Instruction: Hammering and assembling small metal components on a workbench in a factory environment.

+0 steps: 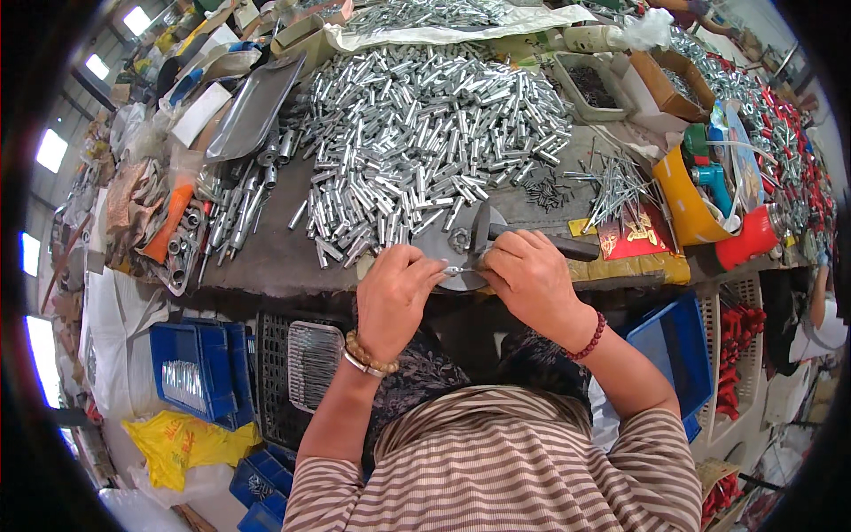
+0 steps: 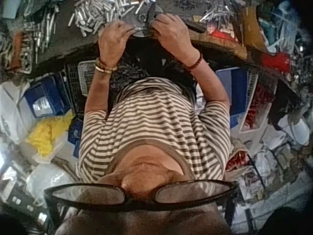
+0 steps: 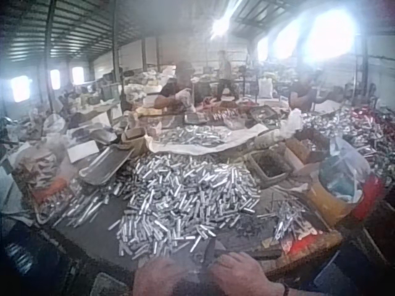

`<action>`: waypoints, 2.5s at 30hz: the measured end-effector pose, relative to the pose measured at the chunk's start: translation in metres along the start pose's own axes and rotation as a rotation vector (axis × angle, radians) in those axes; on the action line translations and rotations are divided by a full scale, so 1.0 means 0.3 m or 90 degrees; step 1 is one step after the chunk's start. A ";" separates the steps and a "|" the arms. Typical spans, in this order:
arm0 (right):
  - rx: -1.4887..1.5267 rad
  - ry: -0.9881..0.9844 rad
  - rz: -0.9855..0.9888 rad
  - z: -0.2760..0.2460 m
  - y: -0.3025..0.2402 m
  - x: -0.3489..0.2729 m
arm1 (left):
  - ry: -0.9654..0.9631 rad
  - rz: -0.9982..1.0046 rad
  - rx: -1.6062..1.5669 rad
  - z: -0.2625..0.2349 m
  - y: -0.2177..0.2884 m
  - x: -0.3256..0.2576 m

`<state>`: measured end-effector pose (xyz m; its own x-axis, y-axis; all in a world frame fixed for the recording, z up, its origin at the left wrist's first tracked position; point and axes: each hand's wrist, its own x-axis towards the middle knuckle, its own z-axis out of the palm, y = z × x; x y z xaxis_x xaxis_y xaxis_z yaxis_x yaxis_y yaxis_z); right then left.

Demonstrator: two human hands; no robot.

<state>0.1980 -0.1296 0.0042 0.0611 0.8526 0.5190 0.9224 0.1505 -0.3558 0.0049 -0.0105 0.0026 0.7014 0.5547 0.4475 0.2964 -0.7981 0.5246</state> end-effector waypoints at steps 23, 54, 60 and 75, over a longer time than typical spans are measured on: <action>-0.292 0.071 0.293 -0.182 0.336 -0.050 | -0.004 -0.039 -0.086 0.017 -0.002 -0.004; -0.113 -0.016 0.257 -0.202 0.365 -0.019 | -0.021 -0.038 -0.085 0.009 0.005 -0.039; 0.301 0.046 0.274 -0.125 0.058 0.080 | -0.006 0.007 -0.022 -0.002 -0.026 -0.019; 0.159 -0.020 0.060 0.035 -0.090 0.068 | 0.010 0.040 0.018 0.026 -0.039 -0.040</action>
<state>0.1704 -0.1111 0.0163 0.1274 0.8830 0.4517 0.7905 0.1847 -0.5839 -0.0019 -0.0096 -0.0146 0.7097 0.5059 0.4902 0.2701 -0.8381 0.4740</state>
